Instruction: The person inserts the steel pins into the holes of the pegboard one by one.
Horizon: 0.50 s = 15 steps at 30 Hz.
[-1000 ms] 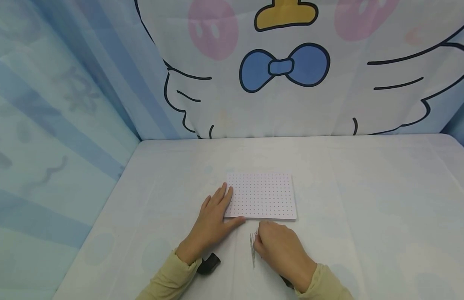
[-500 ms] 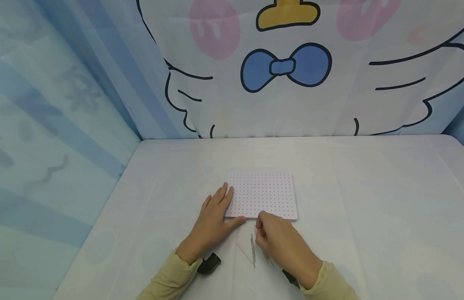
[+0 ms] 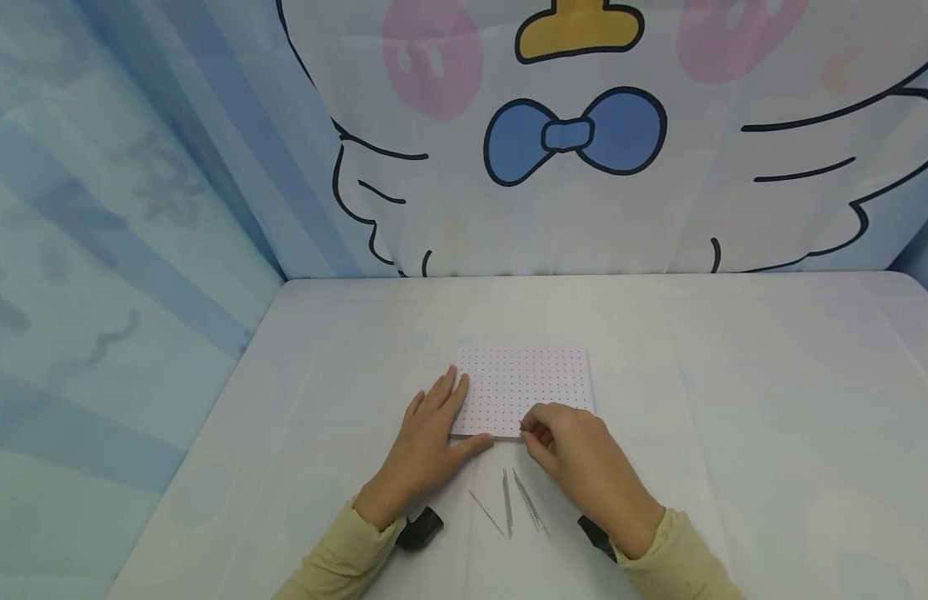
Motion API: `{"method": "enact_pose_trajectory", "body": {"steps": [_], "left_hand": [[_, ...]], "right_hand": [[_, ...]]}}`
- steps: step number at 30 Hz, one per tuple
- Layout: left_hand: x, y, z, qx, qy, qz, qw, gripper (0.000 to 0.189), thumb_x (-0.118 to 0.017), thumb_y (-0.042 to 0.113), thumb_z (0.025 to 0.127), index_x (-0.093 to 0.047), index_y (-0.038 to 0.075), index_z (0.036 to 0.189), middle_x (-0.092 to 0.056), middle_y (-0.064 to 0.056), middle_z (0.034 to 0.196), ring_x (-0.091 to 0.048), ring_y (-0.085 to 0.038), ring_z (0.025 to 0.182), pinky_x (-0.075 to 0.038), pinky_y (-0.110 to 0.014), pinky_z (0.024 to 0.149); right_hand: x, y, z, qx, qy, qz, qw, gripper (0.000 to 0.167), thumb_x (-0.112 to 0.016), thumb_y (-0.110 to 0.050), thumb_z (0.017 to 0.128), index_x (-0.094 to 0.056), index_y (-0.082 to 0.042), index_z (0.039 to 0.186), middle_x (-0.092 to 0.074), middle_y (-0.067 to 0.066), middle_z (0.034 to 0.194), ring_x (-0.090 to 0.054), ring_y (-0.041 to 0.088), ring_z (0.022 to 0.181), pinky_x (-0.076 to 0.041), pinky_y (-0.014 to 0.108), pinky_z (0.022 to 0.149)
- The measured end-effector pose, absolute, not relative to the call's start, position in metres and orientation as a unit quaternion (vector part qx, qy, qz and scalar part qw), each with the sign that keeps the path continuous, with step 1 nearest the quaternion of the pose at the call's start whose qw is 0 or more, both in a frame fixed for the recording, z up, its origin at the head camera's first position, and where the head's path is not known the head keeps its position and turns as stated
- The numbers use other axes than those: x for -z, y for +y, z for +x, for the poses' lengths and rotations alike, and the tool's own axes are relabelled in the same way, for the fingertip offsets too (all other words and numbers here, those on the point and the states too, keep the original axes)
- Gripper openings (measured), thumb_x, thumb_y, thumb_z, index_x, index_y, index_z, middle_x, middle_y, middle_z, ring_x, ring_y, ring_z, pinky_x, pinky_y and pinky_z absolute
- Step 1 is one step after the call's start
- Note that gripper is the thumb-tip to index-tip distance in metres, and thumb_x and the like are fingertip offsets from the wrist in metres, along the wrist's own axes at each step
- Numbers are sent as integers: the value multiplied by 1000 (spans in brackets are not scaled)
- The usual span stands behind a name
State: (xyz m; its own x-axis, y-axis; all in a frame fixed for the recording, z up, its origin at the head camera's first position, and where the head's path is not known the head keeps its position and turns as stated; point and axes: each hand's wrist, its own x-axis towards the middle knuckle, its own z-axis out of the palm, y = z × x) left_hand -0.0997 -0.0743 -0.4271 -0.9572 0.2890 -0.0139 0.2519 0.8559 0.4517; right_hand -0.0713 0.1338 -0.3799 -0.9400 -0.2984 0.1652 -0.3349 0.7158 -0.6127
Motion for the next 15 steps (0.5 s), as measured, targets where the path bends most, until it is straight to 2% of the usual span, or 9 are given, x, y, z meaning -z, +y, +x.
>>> {"method": "enact_pose_trajectory", "body": {"steps": [7,15], "left_hand": [[427,-74,-100,-224,964,138,41,89,-69,53,88,-33,8,155,-22,-11,164,-23,-29,151,-20,-54,121],[426,-74,-99,-213,967,136,44,90,-68,55,87,-32,9,155,-21,-11,165,-23,-29,151,-20,-54,120]], "right_hand": [[376,139,-81,-339,-923,168,69,9,-76,0,83,-73,-8,86,-74,1,84,-69,11,72,-58,30,66],[376,142,-92,-355,-914,167,101,11,-77,2,81,-74,-6,87,-76,5,87,-73,19,75,-60,35,67]]}}
